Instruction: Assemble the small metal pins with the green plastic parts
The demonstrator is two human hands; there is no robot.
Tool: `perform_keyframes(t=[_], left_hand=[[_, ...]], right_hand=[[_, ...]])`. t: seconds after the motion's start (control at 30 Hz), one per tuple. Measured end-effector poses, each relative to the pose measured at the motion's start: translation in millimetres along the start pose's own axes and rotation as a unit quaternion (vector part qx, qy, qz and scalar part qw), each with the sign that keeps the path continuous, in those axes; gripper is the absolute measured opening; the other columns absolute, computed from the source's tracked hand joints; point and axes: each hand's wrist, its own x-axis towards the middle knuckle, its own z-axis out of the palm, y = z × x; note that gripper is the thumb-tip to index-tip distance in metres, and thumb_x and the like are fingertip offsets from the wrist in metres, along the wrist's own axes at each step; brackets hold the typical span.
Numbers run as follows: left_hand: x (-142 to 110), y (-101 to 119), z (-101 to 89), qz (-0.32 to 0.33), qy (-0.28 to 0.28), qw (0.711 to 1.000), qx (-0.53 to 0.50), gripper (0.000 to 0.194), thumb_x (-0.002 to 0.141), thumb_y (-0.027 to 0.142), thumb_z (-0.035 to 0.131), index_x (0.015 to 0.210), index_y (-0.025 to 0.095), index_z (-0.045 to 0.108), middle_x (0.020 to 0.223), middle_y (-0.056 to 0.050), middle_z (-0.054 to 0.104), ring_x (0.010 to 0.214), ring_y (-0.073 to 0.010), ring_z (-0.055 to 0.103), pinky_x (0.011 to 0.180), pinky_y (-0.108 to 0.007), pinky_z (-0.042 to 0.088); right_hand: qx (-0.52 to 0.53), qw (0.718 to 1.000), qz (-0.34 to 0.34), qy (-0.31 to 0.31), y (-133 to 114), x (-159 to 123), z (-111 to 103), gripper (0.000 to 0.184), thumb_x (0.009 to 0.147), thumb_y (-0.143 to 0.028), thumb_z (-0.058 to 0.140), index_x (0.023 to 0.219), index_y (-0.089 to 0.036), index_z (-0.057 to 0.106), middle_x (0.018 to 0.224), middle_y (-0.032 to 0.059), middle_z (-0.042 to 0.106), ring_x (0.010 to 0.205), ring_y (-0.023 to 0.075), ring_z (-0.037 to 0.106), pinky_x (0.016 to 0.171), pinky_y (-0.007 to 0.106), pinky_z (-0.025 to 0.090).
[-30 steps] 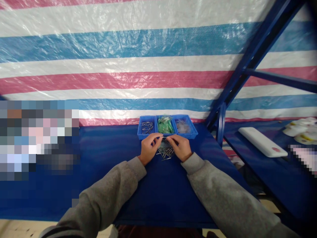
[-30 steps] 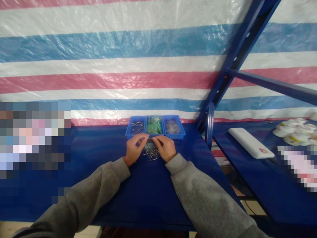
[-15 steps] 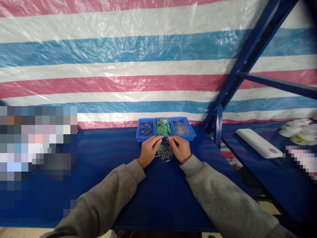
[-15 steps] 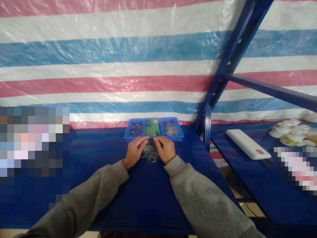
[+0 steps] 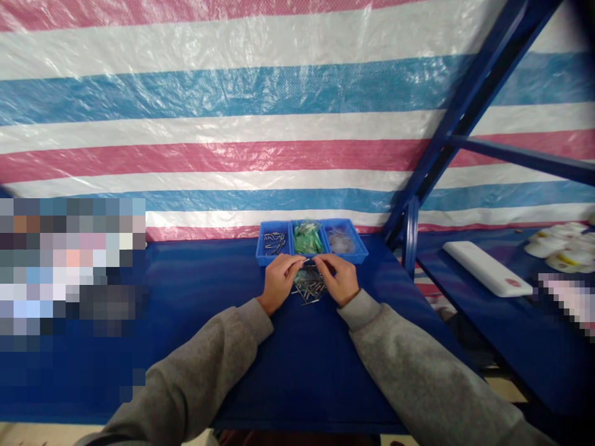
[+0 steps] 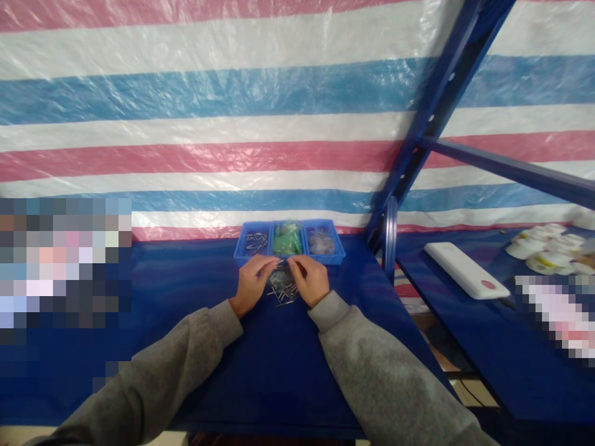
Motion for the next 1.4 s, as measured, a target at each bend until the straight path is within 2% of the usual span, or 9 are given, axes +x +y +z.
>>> perform_keyframes(t=[0.2, 0.37, 0.57, 0.7, 0.87, 0.97, 1.23, 1.4], left_hand=[[-1.5, -0.3, 0.7, -0.047, 0.005, 0.999, -0.017, 0.02, 0.085, 0.032, 0.051, 0.092, 0.016, 0.063, 0.084, -0.004, 0.066, 0.073, -0.0135, 0.06, 0.069, -0.025, 0.047], [-1.7, 0.0, 0.5, -0.062, -0.021, 0.997, -0.029, 0.022, 0.086, 0.033, 0.05, 0.091, 0.016, 0.062, 0.064, 0.001, 0.06, 0.056, -0.0097, 0.054, 0.06, -0.021, 0.045], [-0.3, 0.5, -1.0, -0.03, -0.018, 0.999, -0.003, 0.021, 0.084, 0.033, 0.053, 0.089, 0.017, 0.065, 0.081, -0.004, 0.065, 0.067, -0.0128, 0.057, 0.067, -0.025, 0.046], [0.9, 1.1, -1.8, -0.023, -0.015, 1.0, 0.0, 0.022, 0.086, 0.033, 0.051, 0.086, 0.016, 0.065, 0.079, -0.004, 0.065, 0.067, -0.013, 0.056, 0.066, -0.026, 0.045], [0.0, 0.9, -1.0, -0.032, -0.004, 0.999, 0.005, 0.024, 0.086, 0.034, 0.049, 0.083, 0.015, 0.064, 0.076, -0.004, 0.063, 0.063, -0.012, 0.054, 0.062, -0.025, 0.044], [-0.7, 0.4, -0.4, -0.044, 0.007, 0.999, 0.003, 0.024, 0.086, 0.034, 0.05, 0.081, 0.015, 0.064, 0.073, -0.004, 0.063, 0.061, -0.0114, 0.053, 0.06, -0.024, 0.043], [0.5, 6.4, -3.2, -0.04, 0.008, 0.999, -0.034, 0.021, 0.085, 0.033, 0.051, 0.083, 0.015, 0.062, 0.079, -0.004, 0.064, 0.067, -0.0116, 0.056, 0.06, -0.023, 0.046], [-0.5, 6.6, -1.9, -0.067, 0.011, 0.993, -0.097, 0.016, 0.087, 0.029, 0.047, 0.086, 0.015, 0.055, 0.095, -0.008, 0.065, 0.078, -0.0132, 0.061, 0.064, -0.024, 0.049]], right_hand=[[0.02, 0.999, -0.004, -0.034, -3.3, -1.3, -0.2, 0.025, 0.087, -0.035, 0.045, 0.088, -0.019, 0.064, 0.083, 0.0056, 0.067, 0.071, 0.0168, 0.061, 0.066, 0.028, 0.048], [0.018, 0.998, 0.005, -0.066, -5.0, -1.7, -0.3, 0.024, 0.086, -0.037, 0.046, 0.082, -0.019, 0.061, 0.07, 0.0023, 0.063, 0.056, 0.0133, 0.056, 0.056, 0.024, 0.044], [-0.005, 0.999, 0.023, -0.048, -1.3, -1.0, -0.3, 0.027, 0.088, -0.038, 0.04, 0.077, -0.019, 0.055, 0.061, -0.0008, 0.056, 0.053, 0.0121, 0.051, 0.055, 0.023, 0.04], [-0.018, 0.998, 0.023, -0.047, 2.3, -0.1, 0.8, 0.03, 0.089, -0.038, 0.04, 0.071, -0.019, 0.055, 0.06, -0.0008, 0.055, 0.054, 0.0124, 0.052, 0.056, 0.024, 0.039], [0.004, 0.998, 0.018, -0.061, 0.0, -0.4, 0.8, 0.025, 0.088, -0.037, 0.042, 0.085, -0.019, 0.059, 0.074, 0.0024, 0.063, 0.063, 0.0143, 0.057, 0.059, 0.024, 0.043], [0.008, 0.998, 0.003, -0.059, -2.7, -0.4, 0.2, 0.024, 0.088, -0.037, 0.044, 0.083, -0.019, 0.06, 0.075, 0.0031, 0.063, 0.064, 0.0148, 0.057, 0.061, 0.025, 0.044], [-0.015, 0.996, -0.026, -0.087, -1.4, 0.1, 2.6, 0.035, 0.091, -0.037, 0.037, 0.071, -0.019, 0.059, 0.065, 0.0029, 0.059, 0.062, 0.0147, 0.056, 0.061, 0.026, 0.042], [-0.02, 0.996, -0.017, -0.082, -1.6, 0.6, 2.6, 0.037, 0.092, -0.036, 0.035, 0.068, -0.019, 0.058, 0.064, 0.0026, 0.058, 0.061, 0.0143, 0.055, 0.062, 0.026, 0.041]])
